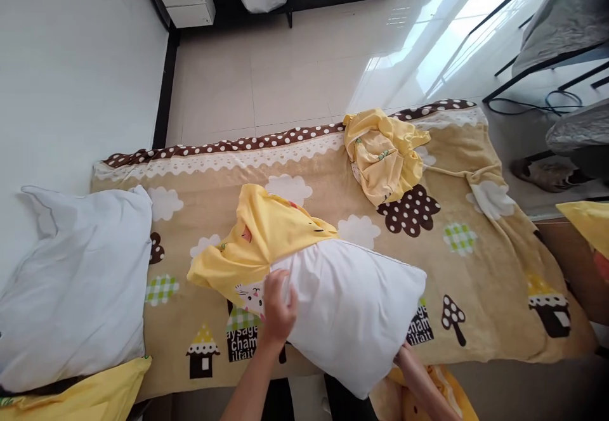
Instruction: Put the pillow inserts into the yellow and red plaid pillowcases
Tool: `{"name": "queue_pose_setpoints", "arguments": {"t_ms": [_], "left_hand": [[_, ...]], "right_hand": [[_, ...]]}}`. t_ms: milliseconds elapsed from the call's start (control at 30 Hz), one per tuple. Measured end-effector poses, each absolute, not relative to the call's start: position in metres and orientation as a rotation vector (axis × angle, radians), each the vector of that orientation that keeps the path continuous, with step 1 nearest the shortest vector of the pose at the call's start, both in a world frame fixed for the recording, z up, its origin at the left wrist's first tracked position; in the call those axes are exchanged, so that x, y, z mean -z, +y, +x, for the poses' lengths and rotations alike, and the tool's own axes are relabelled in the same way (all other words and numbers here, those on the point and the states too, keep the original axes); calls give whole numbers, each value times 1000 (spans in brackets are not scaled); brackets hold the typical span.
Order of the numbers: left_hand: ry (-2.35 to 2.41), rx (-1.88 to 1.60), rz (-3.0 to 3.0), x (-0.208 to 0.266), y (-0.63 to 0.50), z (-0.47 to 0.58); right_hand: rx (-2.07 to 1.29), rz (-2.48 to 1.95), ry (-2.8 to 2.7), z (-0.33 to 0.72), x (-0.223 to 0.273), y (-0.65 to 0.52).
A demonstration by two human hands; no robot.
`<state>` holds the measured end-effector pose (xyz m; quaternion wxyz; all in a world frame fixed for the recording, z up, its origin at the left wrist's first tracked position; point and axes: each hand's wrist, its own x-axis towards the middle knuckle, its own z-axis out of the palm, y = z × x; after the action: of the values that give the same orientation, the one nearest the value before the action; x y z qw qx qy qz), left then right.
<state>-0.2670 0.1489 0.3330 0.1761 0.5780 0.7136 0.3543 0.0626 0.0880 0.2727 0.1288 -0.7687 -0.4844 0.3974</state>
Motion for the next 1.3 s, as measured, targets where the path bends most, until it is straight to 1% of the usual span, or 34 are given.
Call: {"name": "queue_pose_setpoints", "arguments": {"t_ms": [33, 67, 100, 133, 167, 200, 233, 300, 333, 433, 533, 600, 700, 800, 867, 933, 1067, 1133, 1233, 1300], "left_hand": [[2238, -1015, 1439, -318, 124, -281], [2393, -975, 1254, -303, 100, -293], [2444, -910, 1124, -290, 80, -301], [2429, -849, 1055, -278, 63, -306], [2399, -806, 1030, -269, 50, -306], [2367, -782, 1039, -262, 43, -302], [2360, -774, 1062, -258, 39, -294], [2430, -777, 1116, -255, 42, -273], [2478, -767, 1137, -255, 46, -264], [2595, -702, 1184, -251, 56, -249], [2645, -689, 1196, -239, 46, -253], [2650, -688, 1129, -226, 26, -258], [2588, -599, 912, -209, -7, -258], [2322, -600, 754, -208, -19, -241], [2104, -720, 716, -219, -15, -224], [1949, -843, 714, -238, -9, -210], [1910, -904, 745, -275, -11, -193], [1945, -846, 744, -282, -18, -187], [1964, -690, 685, -275, -24, -182], [1912, -590, 633, -268, -24, -187]], "right_hand": [[-1194, -2248, -1379, 72, -272, 87], [-1142, -2289, -1373, 77, -273, 87], [-995, -2333, -1409, 78, -277, 87], [-778, -2344, -1491, 72, -282, 89], [-590, -2283, -1618, 61, -289, 91], [-491, -2147, -1790, 43, -296, 93], [-477, -1952, -1979, 20, -303, 94], [-627, -1511, -2373, -33, -310, 95], [-645, -1404, -2516, -59, -309, 94], [-518, -1337, -2725, -113, -288, 91], [-337, -1283, -2793, -127, -258, 96], [-287, -1228, -2849, -128, -244, 104], [-321, -1095, -2936, -134, -237, 118], [-451, -967, -2969, -146, -247, 134], [-502, -925, -2951, -154, -259, 145], [-481, -892, -2928, -158, -273, 154], [-468, -664, -2986, -163, -288, 161], [-508, -574, -3054, -170, -288, 157], [-611, -668, -3167, -182, -286, 147], [-796, -747, -3186, -185, -288, 144]]}}
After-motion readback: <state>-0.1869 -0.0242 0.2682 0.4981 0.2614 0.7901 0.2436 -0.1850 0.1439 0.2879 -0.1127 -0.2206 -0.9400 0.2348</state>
